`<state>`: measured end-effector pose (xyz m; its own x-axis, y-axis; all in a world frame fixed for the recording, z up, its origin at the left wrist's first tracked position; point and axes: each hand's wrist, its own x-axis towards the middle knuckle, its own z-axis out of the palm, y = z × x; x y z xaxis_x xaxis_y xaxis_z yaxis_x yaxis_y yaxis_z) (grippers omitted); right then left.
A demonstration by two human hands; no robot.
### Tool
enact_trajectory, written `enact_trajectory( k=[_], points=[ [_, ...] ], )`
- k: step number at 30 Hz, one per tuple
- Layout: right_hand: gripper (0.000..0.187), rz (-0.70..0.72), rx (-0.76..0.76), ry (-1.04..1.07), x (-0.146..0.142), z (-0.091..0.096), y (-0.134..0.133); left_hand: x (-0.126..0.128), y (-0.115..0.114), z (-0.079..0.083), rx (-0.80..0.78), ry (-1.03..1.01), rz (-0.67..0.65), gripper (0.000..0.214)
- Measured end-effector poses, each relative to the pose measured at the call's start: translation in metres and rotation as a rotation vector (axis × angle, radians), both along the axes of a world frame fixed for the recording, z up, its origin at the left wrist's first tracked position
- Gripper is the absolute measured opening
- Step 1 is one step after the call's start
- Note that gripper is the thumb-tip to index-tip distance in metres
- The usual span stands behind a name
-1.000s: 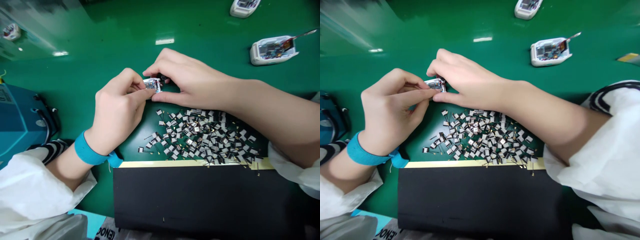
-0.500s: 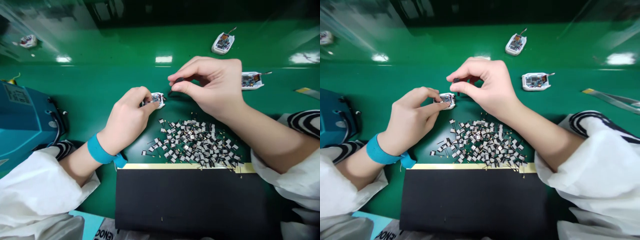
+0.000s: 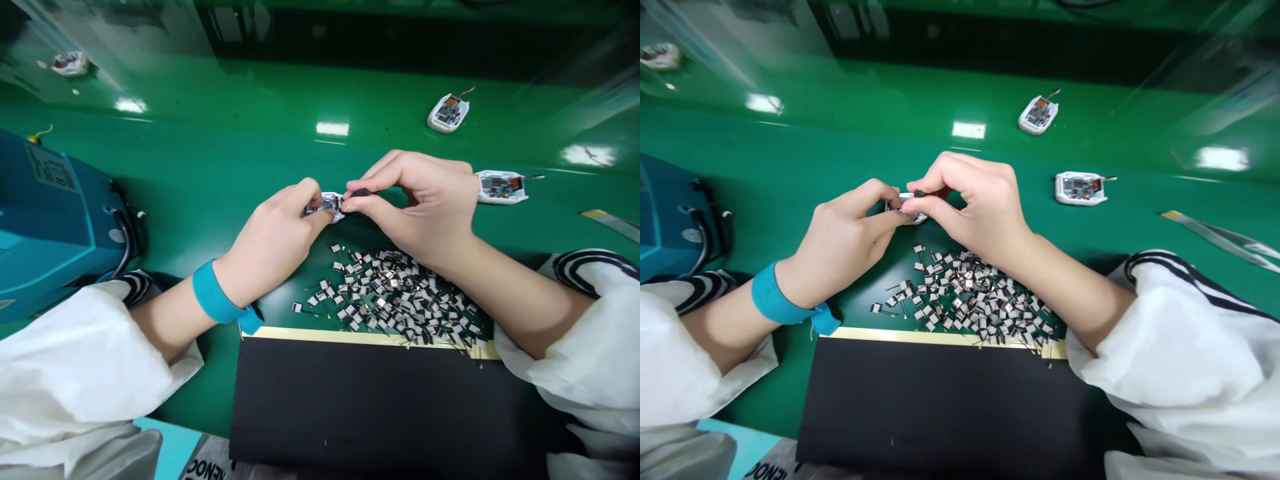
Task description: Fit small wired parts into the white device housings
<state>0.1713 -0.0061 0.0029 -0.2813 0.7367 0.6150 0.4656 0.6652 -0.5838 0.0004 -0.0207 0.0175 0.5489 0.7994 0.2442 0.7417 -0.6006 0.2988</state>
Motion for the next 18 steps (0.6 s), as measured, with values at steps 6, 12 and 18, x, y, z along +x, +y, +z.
enact_trajectory(
  k=[6,12,18],
  points=[
    [0.021,0.04,0.068,0.012,-0.0001,-0.0029,0.0028,-0.0034,0.0002,-0.0056,0.161,0.089,-0.082,0.026],
    [0.015,0.129,0.163,0.028,-0.0001,-0.0022,0.003,-0.0041,0.0004,-0.0073,0.228,0.124,-0.1,0.029],
    [0.016,0.142,0.193,-0.039,-0.0007,-0.0024,0.0014,-0.0039,0.0016,-0.0091,0.298,0.155,-0.098,0.034]
  ],
)
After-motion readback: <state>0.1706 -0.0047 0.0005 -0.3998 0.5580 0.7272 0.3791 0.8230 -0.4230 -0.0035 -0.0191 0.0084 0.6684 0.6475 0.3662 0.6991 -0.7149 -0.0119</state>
